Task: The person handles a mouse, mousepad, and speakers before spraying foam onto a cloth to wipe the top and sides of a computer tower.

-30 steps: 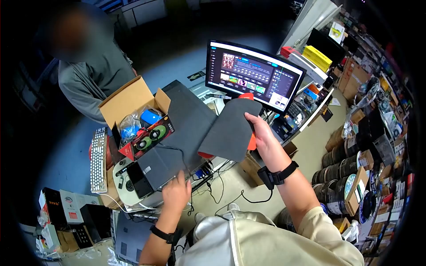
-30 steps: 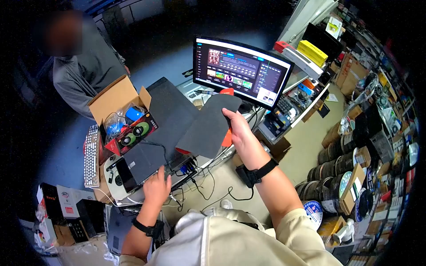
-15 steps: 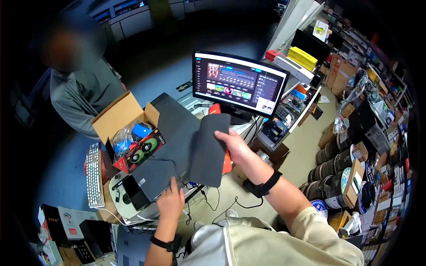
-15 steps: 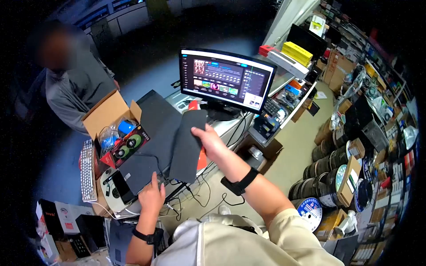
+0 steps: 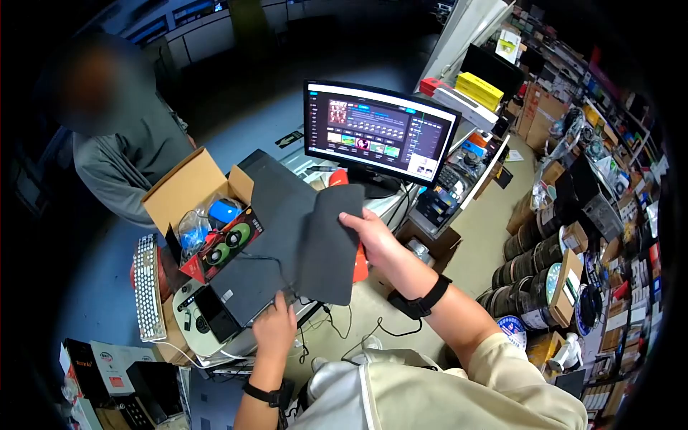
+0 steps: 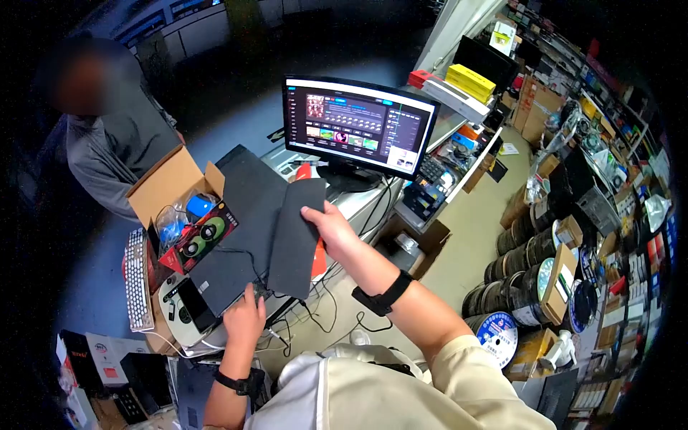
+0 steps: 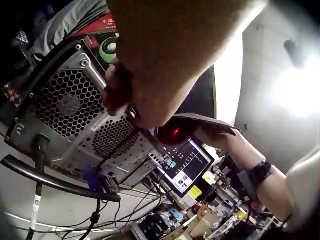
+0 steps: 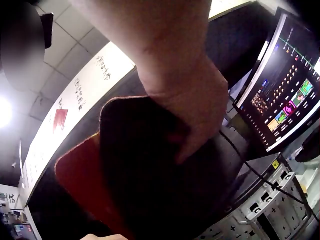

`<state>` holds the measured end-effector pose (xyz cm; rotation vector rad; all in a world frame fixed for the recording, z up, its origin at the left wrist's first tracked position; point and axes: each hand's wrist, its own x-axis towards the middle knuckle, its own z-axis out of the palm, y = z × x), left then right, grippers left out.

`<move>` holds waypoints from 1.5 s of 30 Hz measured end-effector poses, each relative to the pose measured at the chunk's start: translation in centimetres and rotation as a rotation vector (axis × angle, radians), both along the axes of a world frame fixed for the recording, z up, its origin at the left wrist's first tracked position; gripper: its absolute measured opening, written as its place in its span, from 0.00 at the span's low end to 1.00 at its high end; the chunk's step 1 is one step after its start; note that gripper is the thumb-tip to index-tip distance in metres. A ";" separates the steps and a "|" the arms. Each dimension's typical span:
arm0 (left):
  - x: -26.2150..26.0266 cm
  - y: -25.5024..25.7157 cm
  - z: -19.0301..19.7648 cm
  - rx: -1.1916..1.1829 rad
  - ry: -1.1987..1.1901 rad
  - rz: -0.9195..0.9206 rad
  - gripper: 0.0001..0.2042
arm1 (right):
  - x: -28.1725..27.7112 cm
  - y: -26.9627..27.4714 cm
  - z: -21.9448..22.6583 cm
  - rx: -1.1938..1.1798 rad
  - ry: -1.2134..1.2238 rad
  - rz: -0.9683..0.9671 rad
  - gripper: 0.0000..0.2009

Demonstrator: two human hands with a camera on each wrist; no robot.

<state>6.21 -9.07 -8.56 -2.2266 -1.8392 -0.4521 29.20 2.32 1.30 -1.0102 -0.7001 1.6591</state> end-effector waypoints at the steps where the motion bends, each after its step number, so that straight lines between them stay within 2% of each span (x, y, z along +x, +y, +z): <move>1: -0.2 -0.2 0.0 -0.048 0.004 0.009 0.22 | -0.1 0.1 -0.3 -0.003 -0.024 -0.017 0.12; 3: 0.1 0.0 0.5 -0.027 -0.053 -0.005 0.21 | 0.8 0.3 -0.3 0.026 0.064 -0.051 0.13; 8: -1.1 0.4 -0.7 -0.021 -0.078 -0.057 0.19 | 0.9 0.1 0.7 -0.015 -0.008 -0.090 0.13; 13: -1.2 0.2 0.4 0.041 -0.123 -0.074 0.19 | 0.7 -0.1 0.7 -0.025 -0.037 -0.102 0.13; 19: -2.0 -0.2 1.3 -0.036 -0.134 -0.064 0.19 | 1.5 -0.9 1.4 -0.016 -0.064 -0.139 0.13; 22: -3.0 -0.4 0.3 -0.080 -0.099 -0.097 0.19 | 1.8 -1.8 2.1 -0.003 -0.061 -0.152 0.13; 25: -3.4 -0.2 0.5 0.029 -0.129 -0.198 0.20 | 1.8 -2.3 2.2 -0.022 -0.126 -0.179 0.13; 26: -3.2 -0.4 0.9 -0.076 -0.105 -0.169 0.23 | 1.7 -2.5 2.1 -0.010 -0.152 -0.181 0.13; 29: -1.9 0.4 2.3 -0.068 -0.159 -0.275 0.27 | 0.7 -3.2 2.1 -0.001 -0.186 -0.180 0.14; 30: -1.2 0.7 2.4 -0.125 -0.219 -0.327 0.33 | 0.2 -3.4 2.1 0.010 -0.196 -0.173 0.13; 33: 1.0 1.8 4.3 -0.004 -0.289 -0.511 0.39 | -1.7 -4.3 2.5 0.036 -0.205 -0.219 0.13; 34: 1.6 2.2 4.7 -0.060 -0.322 -0.558 0.43 | -2.1 -4.4 3.1 0.056 -0.232 -0.208 0.13; 38: 3.0 4.0 7.0 -0.134 -0.362 -0.546 0.43 | -1.8 -2.6 2.4 0.106 -0.224 -0.133 0.14; 41: 3.8 6.2 5.4 -0.001 -0.330 -0.499 0.44 | -1.7 0.0 1.3 0.143 -0.233 -0.148 0.14; 42: 4.1 6.5 6.0 -0.024 -0.356 -0.480 0.39 | -1.7 0.9 1.0 0.125 -0.178 -0.148 0.13; 45: 4.7 8.2 5.0 -0.057 -0.299 -0.408 0.36 | -1.1 3.7 -0.7 0.183 -0.158 -0.083 0.13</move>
